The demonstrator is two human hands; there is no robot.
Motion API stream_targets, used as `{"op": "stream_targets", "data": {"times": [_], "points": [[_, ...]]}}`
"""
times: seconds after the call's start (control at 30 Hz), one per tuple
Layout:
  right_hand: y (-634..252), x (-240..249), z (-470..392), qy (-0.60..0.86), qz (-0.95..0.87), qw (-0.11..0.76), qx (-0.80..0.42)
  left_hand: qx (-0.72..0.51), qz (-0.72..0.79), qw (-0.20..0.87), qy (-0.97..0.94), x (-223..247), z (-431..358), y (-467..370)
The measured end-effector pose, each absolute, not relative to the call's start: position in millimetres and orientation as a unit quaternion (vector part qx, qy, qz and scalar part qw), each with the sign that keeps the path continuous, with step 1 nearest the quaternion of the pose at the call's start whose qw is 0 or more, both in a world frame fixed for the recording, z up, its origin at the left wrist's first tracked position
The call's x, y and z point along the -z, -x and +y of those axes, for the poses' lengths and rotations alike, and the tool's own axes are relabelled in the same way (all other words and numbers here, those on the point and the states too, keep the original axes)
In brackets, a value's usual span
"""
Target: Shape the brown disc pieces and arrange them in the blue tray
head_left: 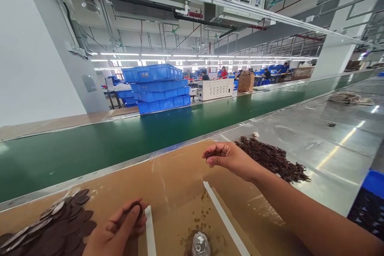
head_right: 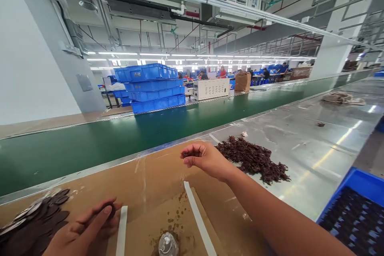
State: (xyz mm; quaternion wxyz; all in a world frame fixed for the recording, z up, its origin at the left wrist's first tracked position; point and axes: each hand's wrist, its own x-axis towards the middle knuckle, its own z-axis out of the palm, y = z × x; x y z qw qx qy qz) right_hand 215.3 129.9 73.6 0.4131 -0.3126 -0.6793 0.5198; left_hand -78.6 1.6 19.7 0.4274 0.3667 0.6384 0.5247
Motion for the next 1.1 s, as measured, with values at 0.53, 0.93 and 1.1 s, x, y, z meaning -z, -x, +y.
{"op": "stream_targets", "data": {"times": [0.53, 0.93, 1.1], "points": [[-206.6, -58.8, 140.8, 0.279, -0.556, 0.381, -0.683, -0.563, 0.579, 0.481, -0.341, -27.6, -6.4, 59.5], [-203.6, -68.0, 105.8, 0.250, -0.610, 0.282, -0.697, -0.551, 0.632, 0.432, -0.332, -33.4, -4.2, 63.8], [-203.7, -67.2, 106.0, 0.263, -0.646, 0.279, -0.660, -0.543, 0.656, 0.401, -0.338, -41.3, -10.0, 59.2]]}}
